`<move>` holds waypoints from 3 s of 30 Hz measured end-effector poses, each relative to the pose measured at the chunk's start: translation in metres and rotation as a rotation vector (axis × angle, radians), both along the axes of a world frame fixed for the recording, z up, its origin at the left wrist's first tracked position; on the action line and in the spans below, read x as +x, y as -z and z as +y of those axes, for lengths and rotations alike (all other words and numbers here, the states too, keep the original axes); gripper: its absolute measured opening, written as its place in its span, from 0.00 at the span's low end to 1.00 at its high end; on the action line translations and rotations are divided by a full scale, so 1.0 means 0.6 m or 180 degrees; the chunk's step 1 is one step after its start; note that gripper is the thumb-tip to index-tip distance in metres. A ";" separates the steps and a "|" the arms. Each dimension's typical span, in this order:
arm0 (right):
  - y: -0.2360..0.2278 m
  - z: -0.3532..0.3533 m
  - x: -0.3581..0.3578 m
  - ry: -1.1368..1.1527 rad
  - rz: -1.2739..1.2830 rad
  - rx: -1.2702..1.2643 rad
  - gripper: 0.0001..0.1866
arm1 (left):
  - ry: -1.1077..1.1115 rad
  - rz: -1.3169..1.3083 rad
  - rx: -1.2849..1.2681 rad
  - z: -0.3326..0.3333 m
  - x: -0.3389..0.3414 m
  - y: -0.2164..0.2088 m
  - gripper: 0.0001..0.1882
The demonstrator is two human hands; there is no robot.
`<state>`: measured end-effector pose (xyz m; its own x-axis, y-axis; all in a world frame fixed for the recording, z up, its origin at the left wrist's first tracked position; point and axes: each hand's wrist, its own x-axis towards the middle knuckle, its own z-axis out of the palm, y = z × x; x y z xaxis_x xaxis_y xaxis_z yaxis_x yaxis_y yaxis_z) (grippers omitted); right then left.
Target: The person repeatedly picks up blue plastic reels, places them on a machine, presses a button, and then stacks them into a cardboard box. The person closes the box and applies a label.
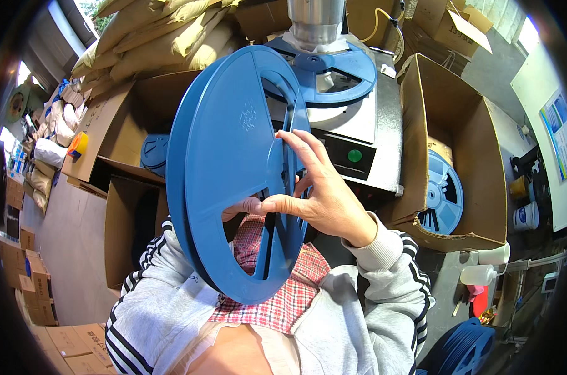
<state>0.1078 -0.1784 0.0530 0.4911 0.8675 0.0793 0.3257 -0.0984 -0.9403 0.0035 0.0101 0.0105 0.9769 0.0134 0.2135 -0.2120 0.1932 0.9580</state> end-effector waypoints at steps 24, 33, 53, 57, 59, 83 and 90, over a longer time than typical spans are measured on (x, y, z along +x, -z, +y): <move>0.027 -0.015 -0.007 0.0067 -0.0149 0.0439 0.53 | 0.0374 0.0537 -0.0536 -0.012 -0.006 -0.003 0.46; 0.026 -0.004 -0.010 0.0107 -0.0083 0.0253 0.52 | 0.0091 0.0238 -0.0165 -0.006 -0.010 0.003 0.44; 0.076 0.168 0.459 0.1174 -0.3787 -0.1712 0.25 | -0.0815 -0.0698 -0.1735 0.153 -0.129 -0.017 0.57; 0.084 0.190 0.498 0.0894 -0.4018 -0.1981 0.25 | -0.0993 -0.0622 -0.1501 0.182 -0.164 -0.004 0.58; 0.111 0.182 0.511 0.1027 -0.4175 -0.1393 0.24 | -0.0985 -0.0636 -0.1385 0.198 -0.174 0.003 0.59; 0.160 -0.517 -0.105 0.4235 -0.3651 -0.1703 0.42 | -0.0574 -0.0805 -0.0981 0.162 -0.005 -0.012 0.59; 0.432 -0.791 -0.268 0.5278 -0.2263 -0.4243 0.34 | -0.0490 -0.0782 -0.0820 0.139 0.010 -0.016 0.58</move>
